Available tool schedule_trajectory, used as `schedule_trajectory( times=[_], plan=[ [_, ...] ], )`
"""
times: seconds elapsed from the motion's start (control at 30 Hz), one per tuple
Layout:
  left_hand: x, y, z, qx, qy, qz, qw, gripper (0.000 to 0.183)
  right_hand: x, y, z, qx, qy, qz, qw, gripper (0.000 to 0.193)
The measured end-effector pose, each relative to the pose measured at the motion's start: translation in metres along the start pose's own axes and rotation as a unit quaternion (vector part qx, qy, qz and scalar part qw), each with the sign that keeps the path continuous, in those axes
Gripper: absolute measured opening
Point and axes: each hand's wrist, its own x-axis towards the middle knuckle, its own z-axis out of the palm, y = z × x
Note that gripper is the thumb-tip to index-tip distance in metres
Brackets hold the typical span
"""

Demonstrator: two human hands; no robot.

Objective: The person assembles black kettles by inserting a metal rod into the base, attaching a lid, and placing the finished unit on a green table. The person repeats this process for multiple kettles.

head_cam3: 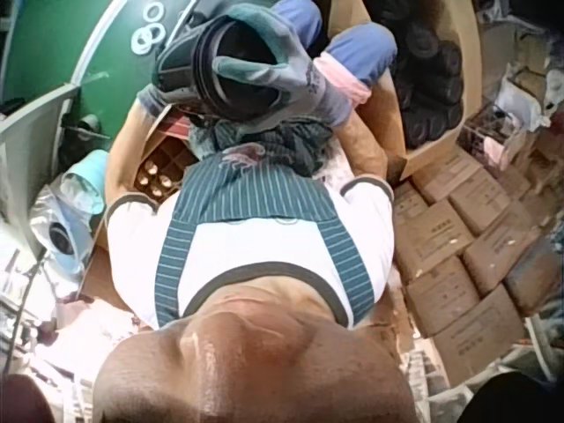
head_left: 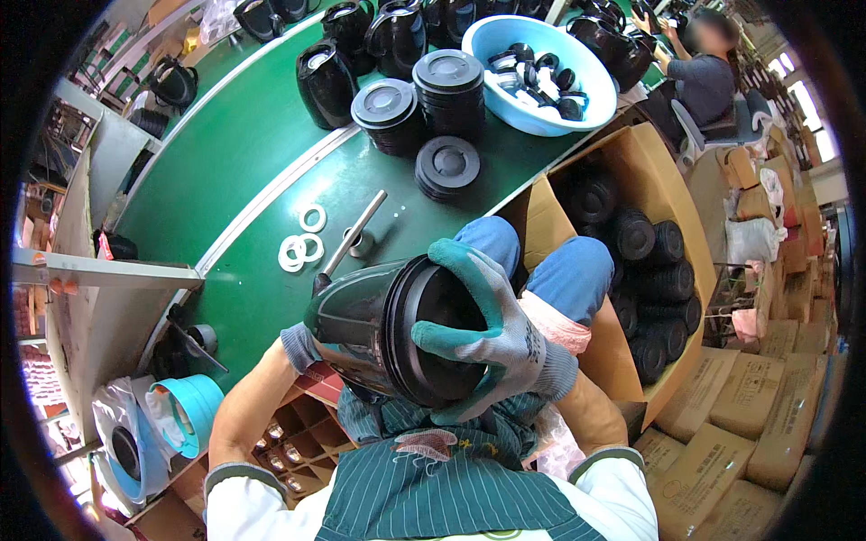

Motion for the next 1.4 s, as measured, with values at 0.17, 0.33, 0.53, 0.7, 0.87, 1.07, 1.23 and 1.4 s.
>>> schedule_trajectory(
  times=[0.17,0.33,0.53,0.7,0.87,1.07,1.23,1.4],
  plan=[
    [-0.009,0.027,0.002,0.318,0.231,0.090,0.915,0.039,-0.031,0.005,0.015,0.299,0.174,0.275,0.897,0.094],
    [0.004,0.056,0.014,0.620,0.194,0.347,0.677,0.023,-0.111,0.048,0.018,0.295,0.081,0.341,0.889,0.069],
    [-0.025,-0.047,-0.034,-0.089,0.327,0.001,0.941,0.040,-0.057,0.022,0.006,0.081,0.074,0.129,0.986,0.094],
    [-0.005,0.054,0.006,0.588,0.230,0.314,0.709,0.026,-0.055,0.021,0.032,0.402,0.204,0.273,0.850,0.069],
    [-0.004,0.064,0.000,0.564,0.197,0.296,0.745,0.030,-0.096,0.053,0.011,0.251,0.048,0.279,0.926,0.091],
    [-0.031,-0.063,-0.037,-0.125,0.238,0.020,0.963,0.043,-0.035,0.033,0.021,0.135,0.091,0.069,0.984,0.118],
    [-0.005,0.079,0.005,0.607,0.200,0.338,0.690,0.036,-0.081,0.096,0.051,0.429,0.145,0.236,0.860,0.075],
    [-0.022,0.019,-0.015,0.398,0.331,0.236,0.823,0.025,-0.046,0.050,0.029,0.381,0.061,0.312,0.868,0.081]
  ],
)
